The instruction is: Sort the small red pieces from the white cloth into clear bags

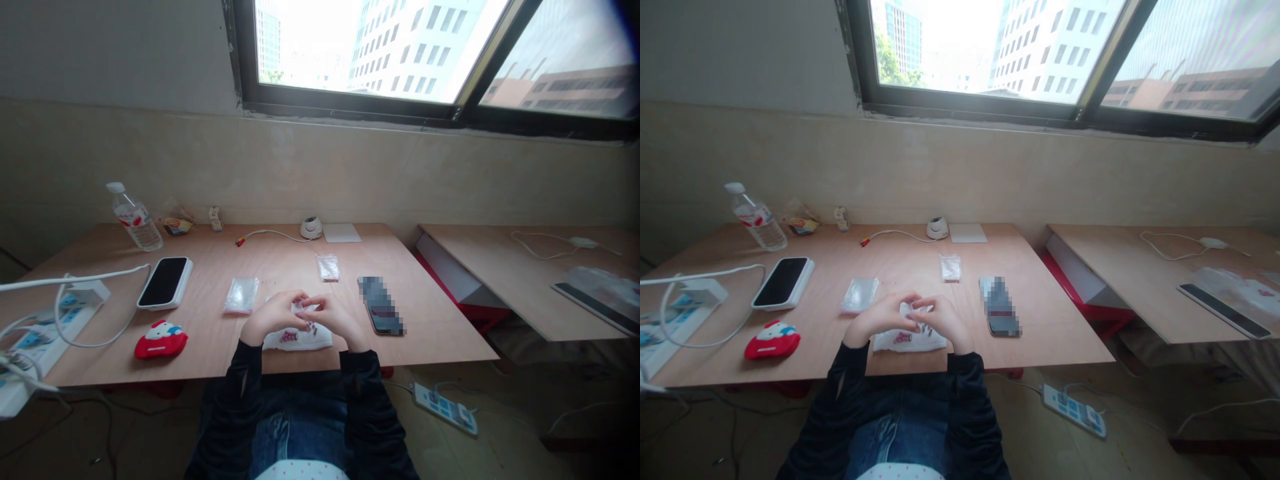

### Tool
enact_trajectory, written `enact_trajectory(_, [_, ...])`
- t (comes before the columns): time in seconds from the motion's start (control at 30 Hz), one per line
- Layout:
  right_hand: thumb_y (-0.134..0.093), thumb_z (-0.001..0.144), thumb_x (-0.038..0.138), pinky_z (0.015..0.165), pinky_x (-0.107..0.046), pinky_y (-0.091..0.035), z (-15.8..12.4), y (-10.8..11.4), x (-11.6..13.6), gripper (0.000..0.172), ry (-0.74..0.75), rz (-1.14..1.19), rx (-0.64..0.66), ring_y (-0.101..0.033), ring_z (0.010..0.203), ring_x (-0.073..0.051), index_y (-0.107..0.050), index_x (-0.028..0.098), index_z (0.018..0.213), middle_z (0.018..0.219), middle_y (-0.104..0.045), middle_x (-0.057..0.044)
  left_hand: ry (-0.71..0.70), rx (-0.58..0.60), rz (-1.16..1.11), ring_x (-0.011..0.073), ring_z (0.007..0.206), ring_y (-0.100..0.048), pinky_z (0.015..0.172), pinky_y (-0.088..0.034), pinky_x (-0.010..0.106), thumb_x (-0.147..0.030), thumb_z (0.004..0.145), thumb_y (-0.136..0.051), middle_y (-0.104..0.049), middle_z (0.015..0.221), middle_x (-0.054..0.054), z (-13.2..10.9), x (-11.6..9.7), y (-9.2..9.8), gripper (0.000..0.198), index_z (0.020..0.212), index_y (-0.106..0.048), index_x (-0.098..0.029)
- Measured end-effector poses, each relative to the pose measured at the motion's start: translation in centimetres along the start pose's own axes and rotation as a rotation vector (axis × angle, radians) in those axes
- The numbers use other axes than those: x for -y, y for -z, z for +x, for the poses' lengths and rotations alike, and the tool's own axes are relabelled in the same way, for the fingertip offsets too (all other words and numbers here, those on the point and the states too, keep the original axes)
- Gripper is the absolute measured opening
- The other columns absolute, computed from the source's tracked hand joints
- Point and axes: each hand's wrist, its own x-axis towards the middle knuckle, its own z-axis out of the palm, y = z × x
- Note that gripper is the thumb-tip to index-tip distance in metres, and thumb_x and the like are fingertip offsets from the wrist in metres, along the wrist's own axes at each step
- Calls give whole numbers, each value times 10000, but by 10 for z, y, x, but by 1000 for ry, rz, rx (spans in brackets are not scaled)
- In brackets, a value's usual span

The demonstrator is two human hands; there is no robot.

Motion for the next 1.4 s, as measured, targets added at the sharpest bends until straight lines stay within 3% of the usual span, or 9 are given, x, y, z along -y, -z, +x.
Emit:
enact_trajectory(0.27, [-446,834,534,604,-255,-443,-6,3,22,486,83,-37,-46,-621,687,-177,-729,151,737,709,-696,-53,13,-137,104,210,823,-611,737,-452,280,-297,588,-711,-661,853,12,3,5,3,316,873,-630,-185])
enact_trajectory(0.33, [-513,806,515,624,-256,-449,-4,-2,22,424,144,-57,-46,-625,713,-184,-723,159,711,710,-688,-46,24,-143,108,214,817,-618,717,-457,274,-311,600,-704,-669,834,14,3,3,3,296,858,-632,-185])
enact_trajectory(0.43, [-585,774,452,718,-275,-463,1,-10,18,317,214,-72,-155,-629,825,-204,-718,177,685,800,-689,-50,8,-151,91,223,862,-623,736,-459,270,-293,607,-691,-684,868,15,3,-1,1,298,883,-636,-195])
enact_trajectory(0.57, [-611,765,374,814,-306,-456,5,-16,17,235,209,-83,-250,-616,924,-217,-713,184,674,906,-679,-62,4,-176,115,232,897,-620,762,-458,281,-297,608,-693,-687,905,22,4,0,0,331,919,-633,-201])
enact_trajectory(0.9, [-657,712,277,765,-300,-459,0,-15,26,108,226,-125,-343,-614,819,-200,-688,178,682,776,-663,-47,12,-224,236,193,736,-617,613,-438,247,-335,652,-674,-650,790,9,5,3,3,269,873,-623,-190])
enact_trajectory(1.17, [-630,716,447,602,-261,-453,2,-21,28,289,177,-80,-385,-610,700,-189,-674,174,630,664,-636,-38,-16,-288,319,209,819,-622,751,-438,288,-327,655,-698,-667,858,17,6,4,4,277,891,-632,-198])
enact_trajectory(1.4, [-634,694,453,575,-275,-451,4,-28,28,285,145,23,-405,-621,668,-202,-686,175,655,646,-650,-40,15,-311,309,233,925,-607,880,-402,337,-251,645,-702,-680,964,34,6,1,4,302,935,-629,-211])
